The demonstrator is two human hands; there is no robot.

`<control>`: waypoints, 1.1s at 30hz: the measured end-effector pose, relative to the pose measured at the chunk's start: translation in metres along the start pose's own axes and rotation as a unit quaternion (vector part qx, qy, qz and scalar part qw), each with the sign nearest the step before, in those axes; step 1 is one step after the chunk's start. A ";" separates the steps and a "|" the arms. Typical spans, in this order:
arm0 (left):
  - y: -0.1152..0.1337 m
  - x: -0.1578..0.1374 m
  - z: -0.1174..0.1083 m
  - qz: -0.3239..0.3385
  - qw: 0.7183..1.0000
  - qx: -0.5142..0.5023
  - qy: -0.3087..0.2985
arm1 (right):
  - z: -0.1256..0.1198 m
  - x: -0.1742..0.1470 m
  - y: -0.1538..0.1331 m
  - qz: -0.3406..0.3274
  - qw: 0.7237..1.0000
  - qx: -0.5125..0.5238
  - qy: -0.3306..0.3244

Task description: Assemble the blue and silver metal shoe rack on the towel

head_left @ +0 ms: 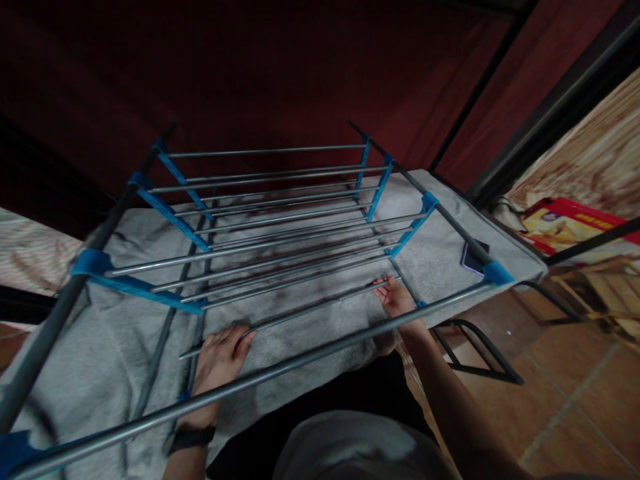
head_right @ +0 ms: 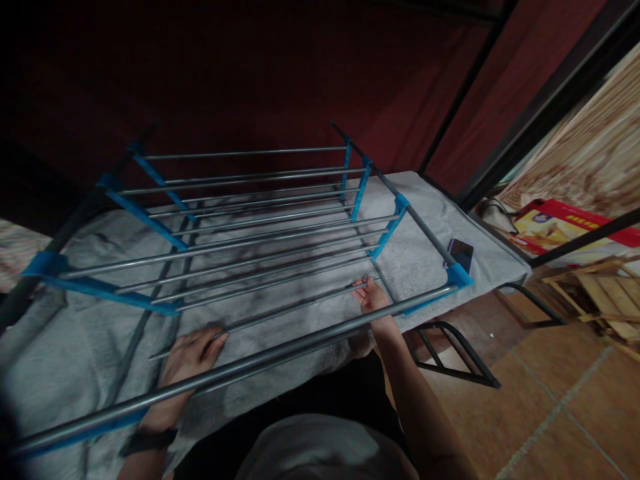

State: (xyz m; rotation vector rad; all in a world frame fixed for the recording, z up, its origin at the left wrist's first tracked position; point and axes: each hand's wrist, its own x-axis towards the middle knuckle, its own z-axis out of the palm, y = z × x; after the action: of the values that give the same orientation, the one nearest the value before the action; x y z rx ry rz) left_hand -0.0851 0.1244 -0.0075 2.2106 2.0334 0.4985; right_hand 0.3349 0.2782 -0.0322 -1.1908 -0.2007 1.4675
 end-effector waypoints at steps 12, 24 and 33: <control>0.009 0.000 -0.006 -0.015 1.000 0.009 -0.007 | 0.005 -0.005 -0.004 0.029 0.999 0.007 -0.018; 0.009 -0.003 -0.004 -0.018 0.999 -0.016 0.026 | 0.000 0.002 0.012 0.012 0.998 -0.007 -0.067; 0.012 -0.004 -0.002 -0.011 1.000 0.018 -0.003 | -0.010 0.013 0.003 -0.003 0.998 0.021 -0.057</control>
State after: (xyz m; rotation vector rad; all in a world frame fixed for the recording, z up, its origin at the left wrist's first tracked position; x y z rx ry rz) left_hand -0.0749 0.1187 -0.0032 2.2047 2.0784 0.4553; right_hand 0.3426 0.2834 -0.0460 -1.0733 -0.2497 1.5276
